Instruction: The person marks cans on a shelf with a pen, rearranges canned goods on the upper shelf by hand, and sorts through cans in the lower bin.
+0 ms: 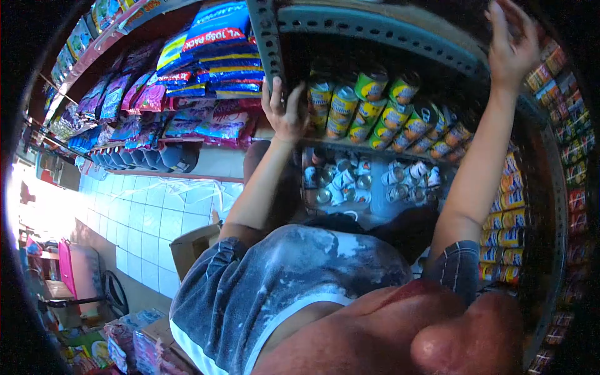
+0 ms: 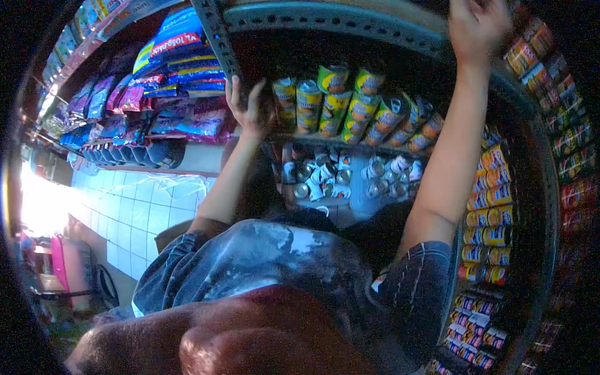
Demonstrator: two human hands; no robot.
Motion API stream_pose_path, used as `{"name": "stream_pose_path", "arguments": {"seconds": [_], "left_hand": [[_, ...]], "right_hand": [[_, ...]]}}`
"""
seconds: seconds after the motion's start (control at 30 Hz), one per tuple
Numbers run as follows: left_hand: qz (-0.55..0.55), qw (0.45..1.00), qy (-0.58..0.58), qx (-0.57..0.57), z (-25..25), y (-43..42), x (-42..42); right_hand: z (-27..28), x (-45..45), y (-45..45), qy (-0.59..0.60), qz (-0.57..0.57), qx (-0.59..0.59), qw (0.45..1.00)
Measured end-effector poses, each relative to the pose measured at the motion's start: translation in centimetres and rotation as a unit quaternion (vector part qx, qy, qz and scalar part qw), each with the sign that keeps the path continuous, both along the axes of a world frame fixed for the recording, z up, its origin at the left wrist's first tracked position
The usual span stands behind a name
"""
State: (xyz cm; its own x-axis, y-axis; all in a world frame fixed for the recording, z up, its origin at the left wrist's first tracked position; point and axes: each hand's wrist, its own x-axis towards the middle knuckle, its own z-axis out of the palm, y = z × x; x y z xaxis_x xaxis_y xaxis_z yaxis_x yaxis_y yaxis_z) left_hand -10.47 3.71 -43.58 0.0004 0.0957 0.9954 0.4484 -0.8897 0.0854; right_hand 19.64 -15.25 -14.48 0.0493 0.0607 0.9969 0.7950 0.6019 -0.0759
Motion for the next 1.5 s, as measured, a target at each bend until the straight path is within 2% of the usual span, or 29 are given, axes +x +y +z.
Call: {"name": "stream_pose_path", "arguments": {"seconds": [0.07,0.2,0.3,0.33,0.4,0.43,0.47,0.53,0.57,0.6,0.63,0.7,0.73,0.77,0.8,0.87,0.93,0.97,1.0,1.03,1.07,1.1,1.17,1.3,1.37,1.4,1.43,1.47,1.5], "left_hand": [[-0.013,1.0,0.02,-0.007,-0.5,0.3,-0.5],[-0.063,0.997,0.034,0.0,0.1,0.1,-1.4],[-0.055,0.998,0.004,0.028,0.4,1.2,-1.1],[-0.086,0.993,-0.059,0.051,0.2,2.4,-0.2],[-0.028,0.996,-0.021,0.08,1.5,1.3,-1.1],[-0.04,0.998,-0.034,0.025,0.9,1.9,-0.6],[-0.039,0.998,-0.04,0.022,0.6,2.1,-0.2],[-0.012,0.999,-0.024,0.031,0.9,1.8,-0.2],[-0.034,0.999,-0.031,0.026,0.7,1.8,-0.2],[-0.048,0.998,-0.041,0.023,0.7,1.8,0.1],[-0.063,0.996,-0.052,0.022,0.7,1.9,0.3],[-0.079,0.995,-0.054,0.013,0.6,1.9,0.3],[-0.095,0.993,-0.069,0.003,0.5,2.0,0.5],[-0.025,0.998,-0.051,0.021,0.4,2.2,0.3],[-0.026,0.998,-0.05,0.02,0.5,2.1,0.2],[-0.011,0.999,-0.031,0.025,0.8,1.5,-0.1],[-0.026,0.998,-0.034,0.036,0.6,1.5,0.2],[-0.093,0.993,-0.073,-0.002,0.2,1.8,0.7],[-0.16,0.98,-0.111,-0.041,0.0,1.9,1.0],[-0.16,0.98,-0.112,-0.041,0.3,1.7,0.8],[-0.107,0.991,-0.082,-0.014,0.5,1.5,0.4],[-0.053,0.997,-0.053,0.011,0.7,1.3,0.1],[-0.045,0.998,-0.044,0.02,0.8,1.3,-0.1],[-0.042,0.998,-0.04,0.027,0.7,1.3,-0.1],[-0.044,0.998,-0.039,0.026,0.7,1.3,-0.2],[-0.045,0.998,-0.039,0.026,0.7,1.2,-0.2],[-0.048,0.998,-0.037,0.026,0.7,1.3,0.0],[-0.078,0.995,-0.052,0.02,0.7,1.3,0.2],[-0.108,0.992,-0.067,0.013,0.6,1.3,0.3]], "right_hand": [[-2.3,-5.5,-3.7,0.017,-0.103,0.075,0.992],[-4.0,-5.1,-10.2,0.033,-0.103,0.098,0.989],[-3.1,-6.4,-13.9,-0.011,-0.124,0.085,0.988],[-3.0,-6.7,-14.7,-0.024,-0.129,0.077,0.988],[-4.0,-6.7,-15.7,-0.042,-0.139,0.053,0.988],[-4.9,-6.5,-16.1,-0.055,-0.144,0.041,0.987],[-5.8,-6.4,-16.5,-0.068,-0.15,0.03,0.986],[-10.2,-6.6,-16.9,-0.038,-0.145,-0.018,0.989],[-12.5,-6.7,-17.2,-0.022,-0.143,-0.041,0.989],[-16.0,-7.0,-17.4,0.081,-0.163,-0.092,0.979],[-19.3,-7.1,-17.7,0.182,-0.18,-0.14,0.956],[-25.4,-6.1,-18.2,0.244,-0.099,-0.386,0.884],[-27.6,-6.7,-17.9,0.175,-0.15,-0.487,0.843],[-30.7,-6.6,-17.4,0.17,-0.212,-0.595,0.756],[-33.1,-7.6,-16.8,0.183,-0.271,-0.654,0.682],[-40.3,-6.0,-16.2,0.141,-0.289,-0.716,0.62],[-43.2,-7.1,-15.6,0.024,-0.37,-0.747,0.552],[-47.4,-6.4,-15.9,0.061,-0.38,-0.703,0.598],[-47.2,-6.8,-15.5,0.061,-0.381,-0.703,0.598],[-47.0,-7.7,-14.8,0.054,-0.436,-0.691,0.573],[-46.6,-8.2,-14.3,0.046,-0.49,-0.678,0.546],[-46.7,-8.1,-14.2,0.046,-0.491,-0.677,0.546],[-47.6,-7.6,-13.8,0.062,-0.525,-0.649,0.547],[-49.5,-6.4,-14.9,0.067,-0.503,-0.666,0.547],[-50.2,-6.2,-15.7,0.087,-0.501,-0.599,0.619],[-50.4,-6.0,-16.2,0.089,-0.502,-0.6,0.617],[-50.2,-5.8,-16.4,0.141,-0.465,-0.595,0.64],[-50.1,-5.7,-16.6,0.193,-0.426,-0.588,0.66],[-49.9,-5.6,-16.6,0.195,-0.427,-0.588,0.659]]}}
